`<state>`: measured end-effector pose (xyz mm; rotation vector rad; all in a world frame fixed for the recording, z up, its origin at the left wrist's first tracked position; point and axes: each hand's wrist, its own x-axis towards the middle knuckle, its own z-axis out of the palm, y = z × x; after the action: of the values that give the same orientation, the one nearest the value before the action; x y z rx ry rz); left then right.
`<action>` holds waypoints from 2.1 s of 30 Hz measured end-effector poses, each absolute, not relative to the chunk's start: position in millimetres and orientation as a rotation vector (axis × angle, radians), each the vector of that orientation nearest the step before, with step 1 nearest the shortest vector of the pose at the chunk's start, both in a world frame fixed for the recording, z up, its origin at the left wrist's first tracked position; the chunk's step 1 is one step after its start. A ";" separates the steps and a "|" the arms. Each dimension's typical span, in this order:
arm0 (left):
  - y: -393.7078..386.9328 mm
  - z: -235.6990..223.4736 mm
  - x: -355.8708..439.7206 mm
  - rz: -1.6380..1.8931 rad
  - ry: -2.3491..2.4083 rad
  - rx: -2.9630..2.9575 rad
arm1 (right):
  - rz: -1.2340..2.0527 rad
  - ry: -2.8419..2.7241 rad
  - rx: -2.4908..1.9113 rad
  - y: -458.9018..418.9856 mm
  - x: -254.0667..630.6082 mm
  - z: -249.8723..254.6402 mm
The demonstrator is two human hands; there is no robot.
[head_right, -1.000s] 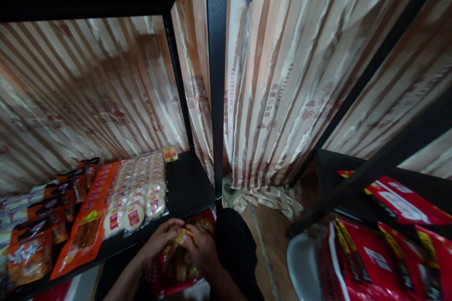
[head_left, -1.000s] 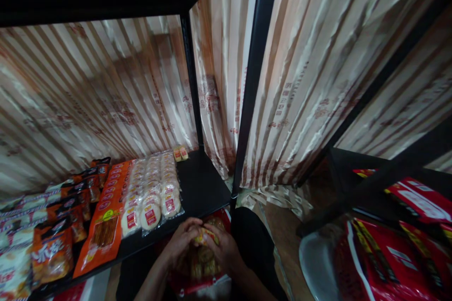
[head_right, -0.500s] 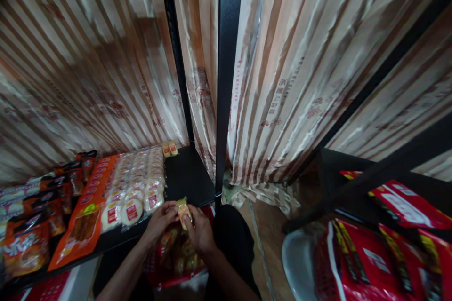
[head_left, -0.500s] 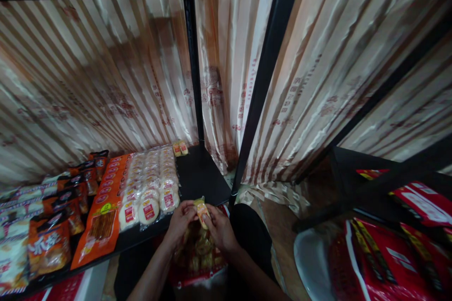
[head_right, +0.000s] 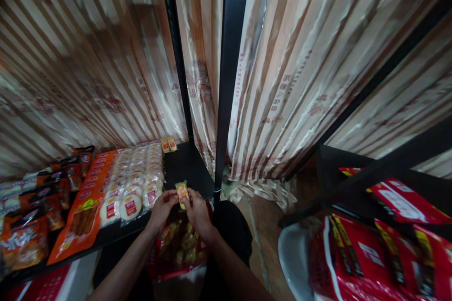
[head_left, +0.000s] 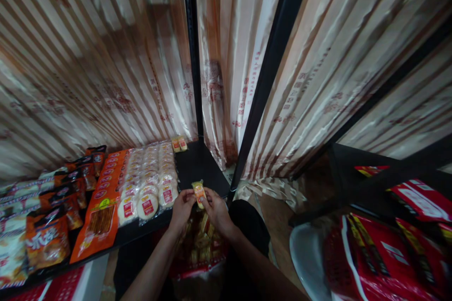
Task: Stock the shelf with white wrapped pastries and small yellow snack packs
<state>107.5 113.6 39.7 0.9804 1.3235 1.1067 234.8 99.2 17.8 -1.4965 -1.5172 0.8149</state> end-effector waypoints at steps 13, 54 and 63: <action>132.1 50.4 118.5 1.032 1.350 0.785 | 0.723 -1.560 -1.579 136.2 232.2 9.1; 302.8 18.1 147.4 0.935 1.508 1.263 | 0.446 -1.243 -1.617 318.9 219.9 -14.5; 322.4 18.6 145.1 0.937 1.467 1.309 | 0.440 -1.270 -1.671 335.7 213.8 -8.1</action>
<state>145.1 322.4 18.6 1.3086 1.4675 0.9371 213.8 335.7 -8.1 -1.6708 -1.2700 0.4401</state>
